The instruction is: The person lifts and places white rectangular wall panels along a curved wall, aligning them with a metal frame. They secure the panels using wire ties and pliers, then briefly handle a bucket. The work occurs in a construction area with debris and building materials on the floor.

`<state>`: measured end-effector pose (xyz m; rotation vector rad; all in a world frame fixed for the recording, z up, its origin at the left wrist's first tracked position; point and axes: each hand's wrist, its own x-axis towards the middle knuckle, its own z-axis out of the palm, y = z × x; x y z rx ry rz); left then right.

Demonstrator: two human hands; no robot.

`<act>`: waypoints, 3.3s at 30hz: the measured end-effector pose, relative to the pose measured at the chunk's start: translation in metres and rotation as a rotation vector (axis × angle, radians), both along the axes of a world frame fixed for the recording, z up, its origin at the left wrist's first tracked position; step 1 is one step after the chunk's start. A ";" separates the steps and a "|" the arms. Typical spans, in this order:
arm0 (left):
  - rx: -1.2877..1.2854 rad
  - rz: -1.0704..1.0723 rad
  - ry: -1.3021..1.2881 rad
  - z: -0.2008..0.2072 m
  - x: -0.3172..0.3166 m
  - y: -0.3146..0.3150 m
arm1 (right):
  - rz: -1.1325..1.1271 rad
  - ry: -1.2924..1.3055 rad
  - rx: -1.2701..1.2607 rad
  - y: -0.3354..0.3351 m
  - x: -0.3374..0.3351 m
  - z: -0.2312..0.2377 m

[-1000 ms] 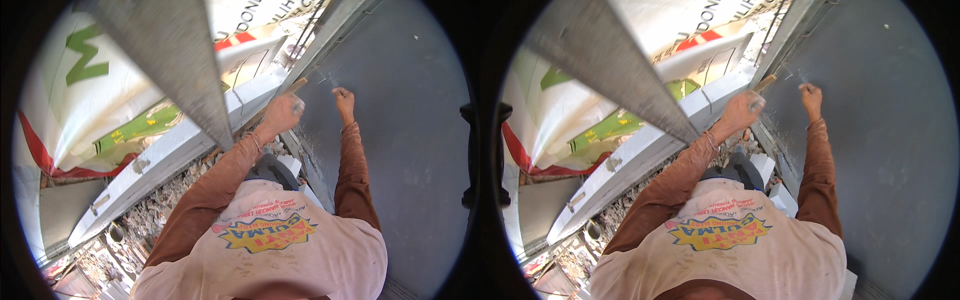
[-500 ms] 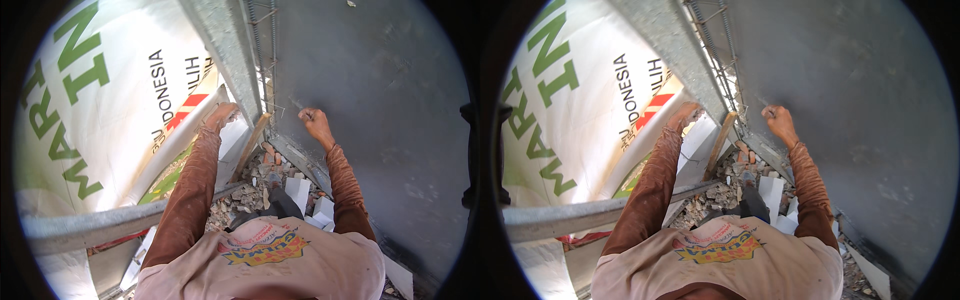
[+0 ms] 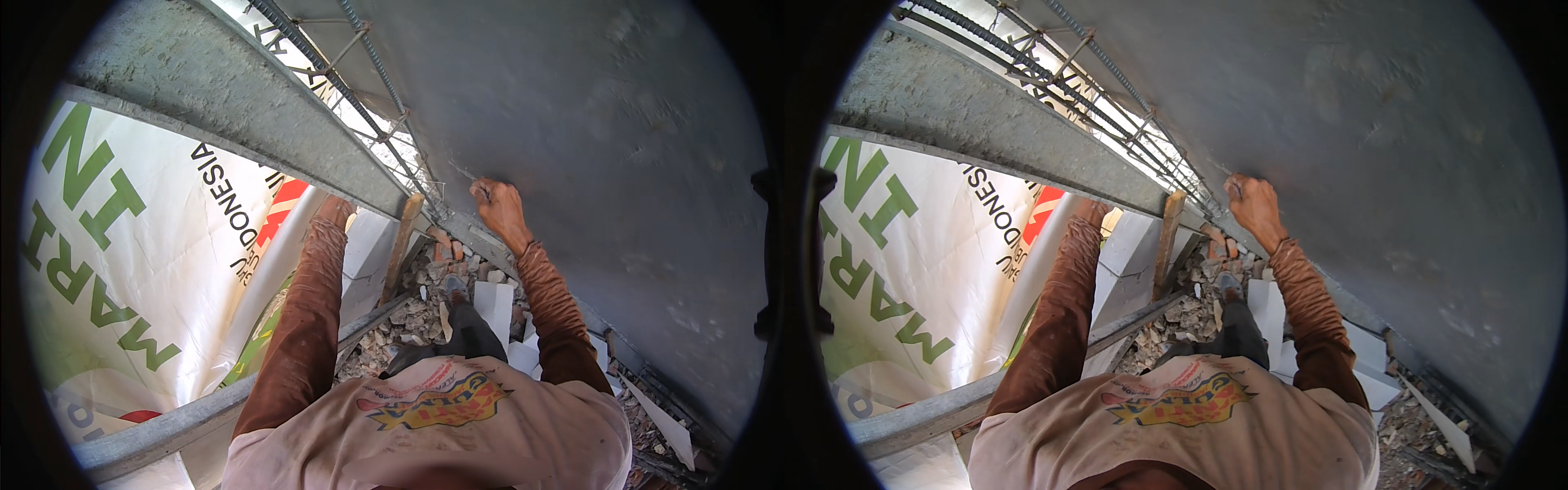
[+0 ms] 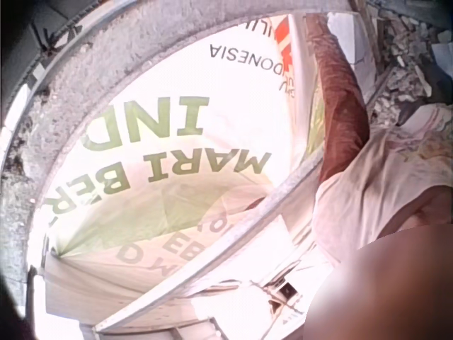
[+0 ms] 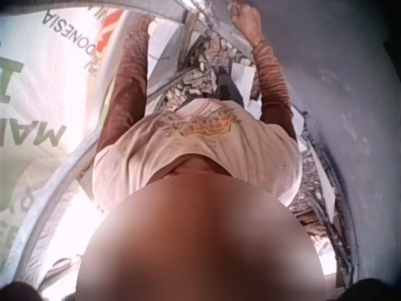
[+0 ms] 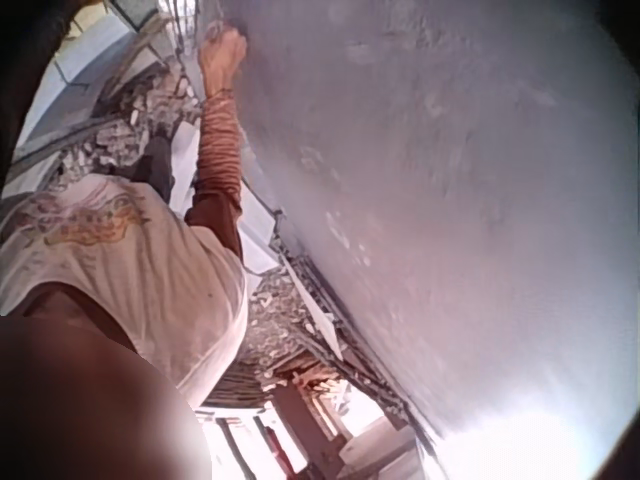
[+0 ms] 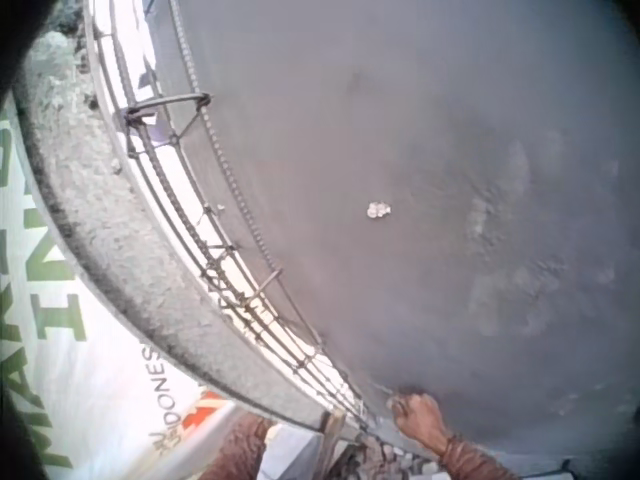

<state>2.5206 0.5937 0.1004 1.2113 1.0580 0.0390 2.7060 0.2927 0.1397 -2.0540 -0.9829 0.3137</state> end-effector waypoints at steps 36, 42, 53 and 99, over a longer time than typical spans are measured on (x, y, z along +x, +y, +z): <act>0.213 0.092 0.014 -0.006 -0.073 -0.045 | -0.070 -0.147 -0.010 -0.018 -0.123 -0.001; 0.342 0.184 -0.018 -0.046 -0.066 -0.045 | -0.107 -0.124 -0.061 -0.017 -0.122 0.003; 0.569 0.272 0.228 -0.028 -0.057 -0.056 | -0.088 -0.058 0.016 -0.025 -0.113 -0.010; 1.320 0.132 -0.326 0.169 -0.088 -0.107 | -0.021 1.123 0.224 0.016 -0.201 -0.021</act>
